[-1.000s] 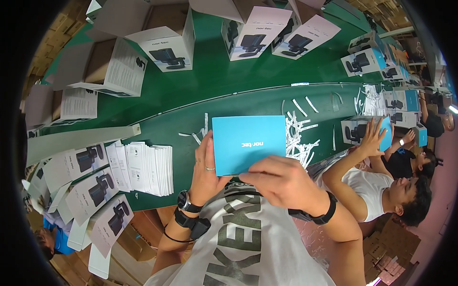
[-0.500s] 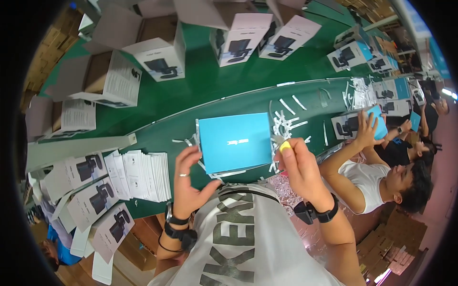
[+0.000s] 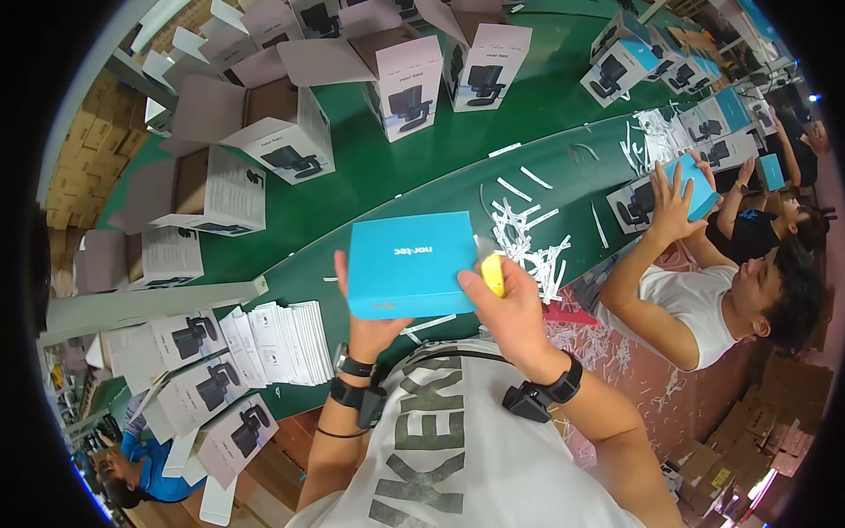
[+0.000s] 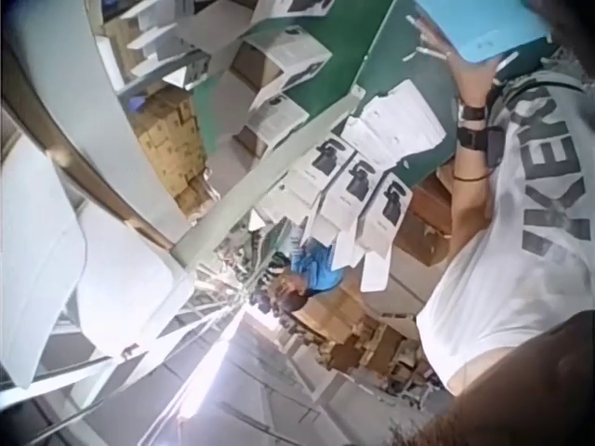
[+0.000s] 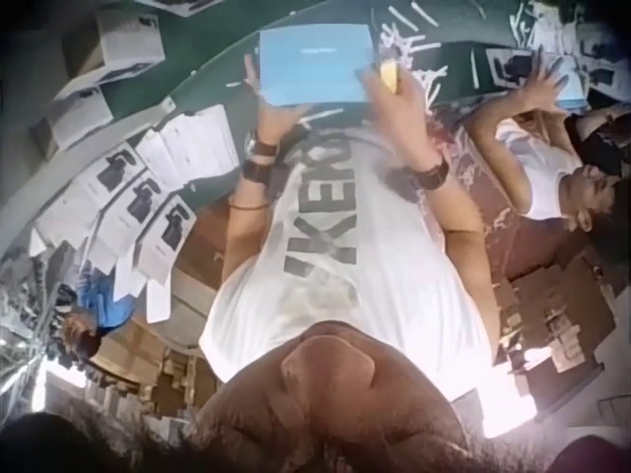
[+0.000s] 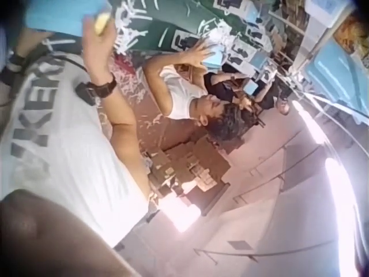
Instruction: The person places a manual into a white box, applies a sticker to it, and closes the lid. They then apply a sticker to a blue box and place it inside the white box before setting it on a shelf.
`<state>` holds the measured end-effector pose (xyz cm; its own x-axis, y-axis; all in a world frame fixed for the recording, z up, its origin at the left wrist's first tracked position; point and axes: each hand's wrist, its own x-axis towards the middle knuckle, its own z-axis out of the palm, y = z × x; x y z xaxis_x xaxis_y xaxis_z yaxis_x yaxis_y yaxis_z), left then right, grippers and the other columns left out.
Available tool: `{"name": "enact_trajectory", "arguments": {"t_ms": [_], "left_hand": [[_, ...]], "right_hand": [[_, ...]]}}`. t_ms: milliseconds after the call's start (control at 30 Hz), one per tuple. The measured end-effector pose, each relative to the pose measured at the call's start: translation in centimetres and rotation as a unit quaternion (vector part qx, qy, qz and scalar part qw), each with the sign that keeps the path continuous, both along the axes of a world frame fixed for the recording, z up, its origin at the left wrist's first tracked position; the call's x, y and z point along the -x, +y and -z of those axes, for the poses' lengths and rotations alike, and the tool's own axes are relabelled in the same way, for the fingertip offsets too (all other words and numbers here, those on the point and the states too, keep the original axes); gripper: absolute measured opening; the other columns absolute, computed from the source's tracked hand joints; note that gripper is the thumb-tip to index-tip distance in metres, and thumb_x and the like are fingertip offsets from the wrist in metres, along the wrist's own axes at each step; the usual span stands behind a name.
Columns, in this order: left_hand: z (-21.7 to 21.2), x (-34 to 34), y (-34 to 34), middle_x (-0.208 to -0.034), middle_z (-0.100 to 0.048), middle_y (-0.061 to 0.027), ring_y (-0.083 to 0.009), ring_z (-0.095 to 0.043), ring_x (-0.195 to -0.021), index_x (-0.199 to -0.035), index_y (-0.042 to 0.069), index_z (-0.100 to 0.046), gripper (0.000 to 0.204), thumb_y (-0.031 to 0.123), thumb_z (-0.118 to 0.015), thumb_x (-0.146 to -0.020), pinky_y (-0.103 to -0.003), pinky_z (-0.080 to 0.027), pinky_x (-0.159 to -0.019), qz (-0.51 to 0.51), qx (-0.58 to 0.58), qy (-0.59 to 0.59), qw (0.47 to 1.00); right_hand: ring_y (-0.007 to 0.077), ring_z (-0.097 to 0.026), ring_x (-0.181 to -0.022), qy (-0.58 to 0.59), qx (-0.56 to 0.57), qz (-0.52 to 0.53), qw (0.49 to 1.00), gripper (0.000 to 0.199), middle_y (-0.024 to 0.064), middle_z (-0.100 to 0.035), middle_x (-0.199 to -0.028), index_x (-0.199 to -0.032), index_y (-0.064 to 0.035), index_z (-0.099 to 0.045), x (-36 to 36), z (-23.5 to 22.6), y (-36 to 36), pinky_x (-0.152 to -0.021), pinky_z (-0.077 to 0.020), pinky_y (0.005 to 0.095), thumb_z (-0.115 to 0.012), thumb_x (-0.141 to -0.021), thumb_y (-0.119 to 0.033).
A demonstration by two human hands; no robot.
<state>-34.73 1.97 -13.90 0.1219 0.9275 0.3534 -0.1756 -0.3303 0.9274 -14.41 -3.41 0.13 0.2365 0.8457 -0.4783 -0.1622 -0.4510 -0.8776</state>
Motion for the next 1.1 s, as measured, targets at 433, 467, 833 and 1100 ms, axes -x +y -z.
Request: {"name": "enact_trajectory", "arguments": {"t_ms": [433,467,833,1100], "left_hand": [[-7.7,2.8,-0.4,-0.133,-0.062,-0.0154,-0.0354,-0.062,-0.118,-0.127,0.006,-0.067,0.051,0.002,-0.085,-0.079,-0.044,-0.052,-0.101,-0.071,-0.051,0.117,0.989],[-7.8,4.0,-0.5,-0.129,-0.062,-0.0151,-0.036,-0.063,-0.113,-0.123,0.007,-0.069,0.047,0.0,-0.083,-0.078,-0.044,-0.053,-0.097,-0.06,-0.101,0.208,0.971],[-12.1,4.9,-2.2,-0.105,-0.062,-0.0101,-0.0293,-0.063,-0.092,-0.124,0.011,-0.075,0.051,-0.005,-0.075,-0.075,-0.041,-0.052,-0.073,-0.001,-0.197,0.537,0.82],[-10.9,4.3,-4.6,-0.089,-0.066,-0.0091,-0.0274,-0.063,-0.065,-0.153,0.002,-0.048,0.065,0.002,-0.071,-0.092,-0.04,-0.052,-0.063,-0.062,0.018,0.466,0.882]], "right_hand": [[0.0077,-0.055,-0.065,-0.004,-0.308,-0.011,0.951,0.026,0.0095,-0.065,-0.119,-0.134,-0.0076,-0.049,-1.4,-2.2,5.2,-0.057,-0.0434,0.0215,-0.056,-0.109,-0.008],[0.0089,-0.057,-0.067,-0.026,-0.334,-0.013,0.942,0.028,0.0126,-0.064,-0.128,-0.136,-0.0076,-0.047,-1.3,-1.6,5.6,-0.059,-0.0456,0.0223,-0.054,-0.109,-0.008],[0.0071,-0.059,-0.079,-0.139,-0.344,-0.181,0.911,0.04,0.0208,-0.064,-0.143,-0.145,-0.0034,-0.043,-0.5,0.5,2.6,-0.072,-0.0487,0.0209,-0.054,-0.107,-0.003],[0.0067,-0.059,-0.077,-0.215,-0.325,-0.187,0.902,0.061,0.0168,-0.065,-0.142,-0.152,-0.0017,-0.048,-0.9,0.9,2.4,-0.068,-0.0491,0.0208,-0.072,-0.095,-0.005]]}}
